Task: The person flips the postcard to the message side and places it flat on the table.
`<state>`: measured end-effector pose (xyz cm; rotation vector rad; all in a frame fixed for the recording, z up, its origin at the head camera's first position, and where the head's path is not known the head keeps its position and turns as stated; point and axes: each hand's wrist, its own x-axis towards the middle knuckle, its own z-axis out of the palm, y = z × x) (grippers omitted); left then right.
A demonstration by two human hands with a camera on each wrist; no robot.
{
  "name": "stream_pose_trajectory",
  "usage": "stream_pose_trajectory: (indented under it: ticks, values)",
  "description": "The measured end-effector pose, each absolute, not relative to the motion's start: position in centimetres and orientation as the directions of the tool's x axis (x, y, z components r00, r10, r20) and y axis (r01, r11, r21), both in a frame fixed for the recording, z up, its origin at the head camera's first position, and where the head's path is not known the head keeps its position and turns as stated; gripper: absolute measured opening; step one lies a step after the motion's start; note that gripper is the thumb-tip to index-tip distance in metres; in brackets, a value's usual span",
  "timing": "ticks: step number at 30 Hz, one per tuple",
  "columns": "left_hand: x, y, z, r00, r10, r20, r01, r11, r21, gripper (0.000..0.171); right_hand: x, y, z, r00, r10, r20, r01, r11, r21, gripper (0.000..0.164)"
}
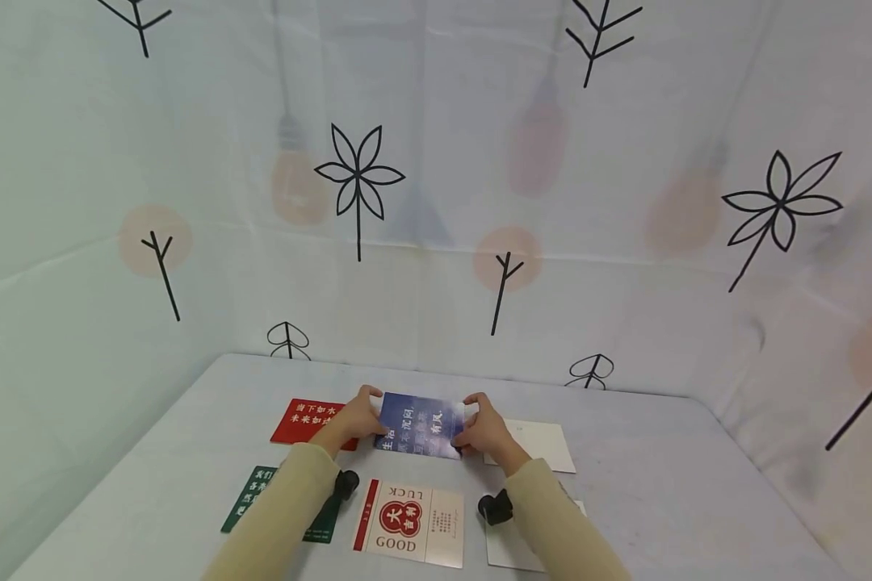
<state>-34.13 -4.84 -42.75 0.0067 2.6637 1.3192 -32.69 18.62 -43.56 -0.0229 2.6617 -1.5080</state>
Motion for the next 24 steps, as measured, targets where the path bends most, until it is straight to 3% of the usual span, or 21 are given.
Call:
stream_pose_trajectory:
  ticks: [6, 11, 17, 24]
  values:
    - [-34.3, -5.5, -43.0, -0.987, 0.045, -0.154, -0.097, 0.602, 0.792, 0.032, -32.4, 18.8, -43.4, -0.999, 0.023, -0.039, 0.045, 0.521, -0.852, 0.035]
    - [-34.3, -6.0, -43.3, -0.989, 0.055, -0.134, -0.077, 0.589, 0.804, 0.022, -32.3, 18.9, -43.5, -0.998, 0.03, -0.047, 0.056, 0.495, -0.867, 0.016]
    - [-34.1, -6.4, -43.3, -0.993, 0.027, -0.114, -0.079, 0.564, 0.822, 0.023, -32.4, 19.1, -43.1, -0.998, 0.021, -0.061, 0.064, 0.466, -0.882, 0.018]
    - [-34.4, -6.7, -43.4, -0.988, 0.018, -0.15, -0.125, 0.467, 0.876, 0.022, -32.6, 19.4, -43.1, -0.996, 0.015, -0.083, 0.084, 0.319, -0.944, 0.028]
